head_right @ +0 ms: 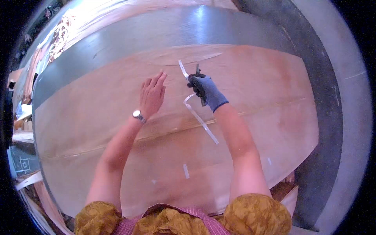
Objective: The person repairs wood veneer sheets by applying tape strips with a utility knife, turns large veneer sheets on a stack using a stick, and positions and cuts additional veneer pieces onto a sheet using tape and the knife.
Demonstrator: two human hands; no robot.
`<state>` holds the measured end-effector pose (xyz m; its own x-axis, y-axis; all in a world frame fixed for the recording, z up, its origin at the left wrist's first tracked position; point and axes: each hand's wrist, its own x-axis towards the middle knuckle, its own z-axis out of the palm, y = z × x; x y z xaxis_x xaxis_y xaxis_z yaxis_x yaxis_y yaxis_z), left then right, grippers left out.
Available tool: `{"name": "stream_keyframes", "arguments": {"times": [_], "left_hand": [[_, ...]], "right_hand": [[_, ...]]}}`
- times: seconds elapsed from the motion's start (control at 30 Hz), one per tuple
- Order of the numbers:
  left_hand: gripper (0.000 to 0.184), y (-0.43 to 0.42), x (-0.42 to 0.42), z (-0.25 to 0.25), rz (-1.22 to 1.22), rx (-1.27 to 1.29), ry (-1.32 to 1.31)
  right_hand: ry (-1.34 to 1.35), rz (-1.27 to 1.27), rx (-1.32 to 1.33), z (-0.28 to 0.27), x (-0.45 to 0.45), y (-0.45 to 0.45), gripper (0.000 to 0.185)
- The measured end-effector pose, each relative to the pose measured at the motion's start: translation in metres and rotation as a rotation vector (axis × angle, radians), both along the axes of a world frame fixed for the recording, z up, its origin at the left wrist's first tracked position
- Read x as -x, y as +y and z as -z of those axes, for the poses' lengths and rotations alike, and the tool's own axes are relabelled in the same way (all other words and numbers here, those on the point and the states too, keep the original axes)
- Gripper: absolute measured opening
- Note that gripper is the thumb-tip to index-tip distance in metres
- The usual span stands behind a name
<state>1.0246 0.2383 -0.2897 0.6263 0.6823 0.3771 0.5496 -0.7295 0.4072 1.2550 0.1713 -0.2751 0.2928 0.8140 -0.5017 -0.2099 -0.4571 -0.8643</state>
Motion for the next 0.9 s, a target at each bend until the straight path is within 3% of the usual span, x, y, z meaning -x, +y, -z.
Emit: {"name": "stream_keyframes", "arguments": {"times": [0.23, 0.33, 0.47, 0.5, 0.6, 0.67, 0.8, 0.9], "left_hand": [[0.048, 0.061, -0.075, 0.032, 0.213, -0.138, 0.151], [0.046, 0.065, -0.084, 0.05, 0.215, -0.141, 0.178], [0.045, 0.061, -0.086, 0.052, 0.236, -0.201, 0.18], [0.045, 0.061, -0.086, 0.05, 0.234, -0.196, 0.202], [0.046, 0.064, -0.095, 0.034, 0.203, -0.087, 0.285], [0.046, 0.064, -0.111, 0.008, 0.165, 0.117, 0.359], [0.045, 0.078, -0.186, 0.036, 0.242, -0.212, 0.097], [0.045, 0.071, -0.275, 0.061, 0.313, -0.358, -0.058]], "right_hand": [[0.006, -0.046, 0.004, 0.013, -0.013, -0.002, 0.031], [-0.174, -0.138, -0.067, 0.022, -0.031, -0.004, 0.031], [-1.17, -0.309, -0.065, 0.028, -0.086, 0.007, 0.024], [-0.824, -0.198, -0.069, 0.013, -0.099, 0.009, 0.025], [-0.451, 0.103, -0.288, 0.028, -0.161, 0.026, 0.028], [-0.418, 0.167, -0.123, 0.033, -0.193, 0.025, 0.027], [-0.241, 0.171, -0.094, 0.079, -0.233, 0.02, 0.025], [-0.306, 0.186, -0.038, 0.072, -0.232, 0.024, 0.026]]}}
